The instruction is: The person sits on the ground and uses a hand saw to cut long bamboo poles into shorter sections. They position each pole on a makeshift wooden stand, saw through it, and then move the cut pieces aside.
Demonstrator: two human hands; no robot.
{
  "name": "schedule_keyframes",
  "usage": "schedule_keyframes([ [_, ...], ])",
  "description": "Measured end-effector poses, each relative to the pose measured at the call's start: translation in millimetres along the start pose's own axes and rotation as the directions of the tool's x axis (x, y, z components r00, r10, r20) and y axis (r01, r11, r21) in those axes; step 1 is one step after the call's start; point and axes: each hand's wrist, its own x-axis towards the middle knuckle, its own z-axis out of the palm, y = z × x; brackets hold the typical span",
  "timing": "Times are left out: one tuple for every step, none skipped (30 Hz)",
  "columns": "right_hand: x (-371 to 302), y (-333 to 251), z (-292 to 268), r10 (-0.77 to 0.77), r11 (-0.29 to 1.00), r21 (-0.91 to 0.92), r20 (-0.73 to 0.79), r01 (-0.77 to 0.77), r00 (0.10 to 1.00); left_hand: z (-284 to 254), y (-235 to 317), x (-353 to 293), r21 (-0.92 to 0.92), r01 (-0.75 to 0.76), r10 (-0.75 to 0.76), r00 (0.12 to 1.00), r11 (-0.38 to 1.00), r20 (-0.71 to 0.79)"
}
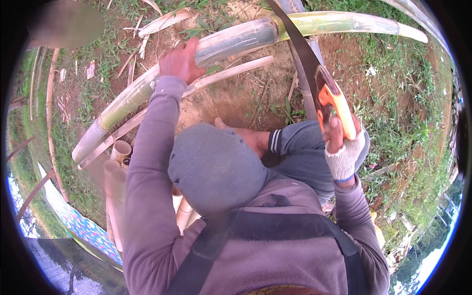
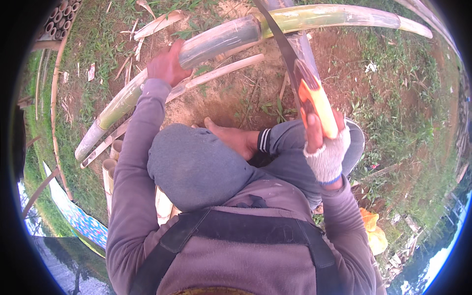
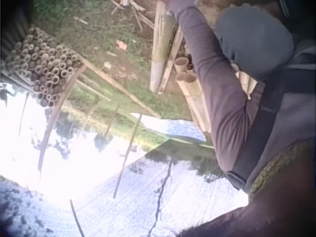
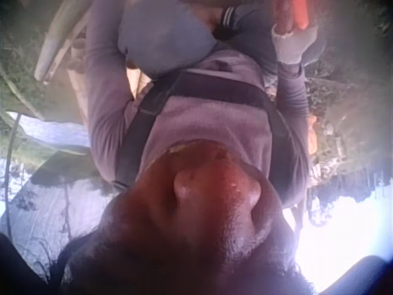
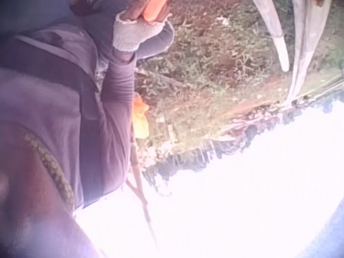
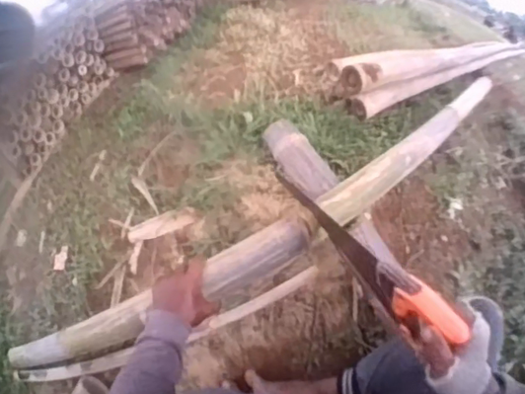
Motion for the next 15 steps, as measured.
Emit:
schedule_keyframes([
  [-12, 3, -5, 0.024, 0.999, 0.024, -0.033, -0.023, 0.999, 2, -1, 2, -0.002, -0.007, 0.007, 1.000, 1.000, -0.013],
  [-11, 8, -1, -0.035, 0.999, 0.010, -0.066, 0.036, 0.997, 3, -2, 3, -0.001, -0.015, 0.015, 1.000, 1.000, -0.025],
  [-13, 11, 2, -0.089, 0.996, -0.012, -0.103, 0.088, 0.991, 4, -1, 5, 0.002, -0.029, 0.029, 0.999, 1.000, -0.040],
  [1, 15, 18, -0.229, 0.972, -0.079, -0.131, 0.220, 0.965, 7, -1, 6, 0.005, -0.043, 0.043, 0.998, 0.999, -0.055],
  [30, 15, 29, -0.456, 0.862, -0.270, -0.047, 0.429, 0.889, 8, -1, 7, 0.014, -0.052, 0.053, 0.996, 0.999, -0.075],
  [60, 12, 41, -0.670, 0.642, -0.464, 0.049, 0.611, 0.741, 8, 1, 6, 0.008, -0.037, 0.037, 0.999, 0.999, -0.035],
  [89, 9, 52, -0.822, 0.378, -0.598, 0.134, 0.707, 0.553, 4, 3, 6, 0.007, -0.024, 0.024, 1.000, 1.000, -0.005],
  [84, 2, 71, -0.378, 0.920, -0.160, -0.117, 0.359, 0.918, 0, 2, 6, 0.010, 0.001, -0.001, 1.000, 1.000, 0.024],
  [84, 6, 70, -0.433, 0.889, -0.213, -0.094, 0.407, 0.897, -4, 2, 5, 0.007, 0.007, -0.007, 0.999, 1.000, 0.037],
  [84, 10, 68, -0.484, 0.852, -0.264, -0.068, 0.452, 0.872, -9, 3, 3, 0.005, 0.013, -0.013, 0.999, 1.000, 0.050],
  [75, 9, 69, -0.408, 0.904, -0.179, -0.087, 0.389, 0.909, -13, 2, 2, 0.000, 0.021, -0.021, 0.998, 1.000, 0.064],
  [68, 9, 71, -0.336, 0.941, -0.087, -0.100, 0.328, 0.937, -16, 0, 4, 0.000, 0.006, -0.006, 0.998, 1.000, 0.055],
  [68, 15, 71, -0.367, 0.929, -0.105, -0.120, 0.356, 0.923, -18, -1, 5, 0.001, -0.008, 0.008, 0.999, 1.000, 0.046],
  [64, 24, 72, -0.390, 0.918, -0.128, -0.137, 0.375, 0.910, -11, -2, 0, -0.007, -0.026, 0.026, 0.997, 1.000, 0.066],
  [63, 37, 73, -0.348, 0.937, -0.056, -0.151, 0.344, 0.925, -11, -1, 2, -0.024, -0.013, 0.015, 0.996, 1.000, 0.087],
])
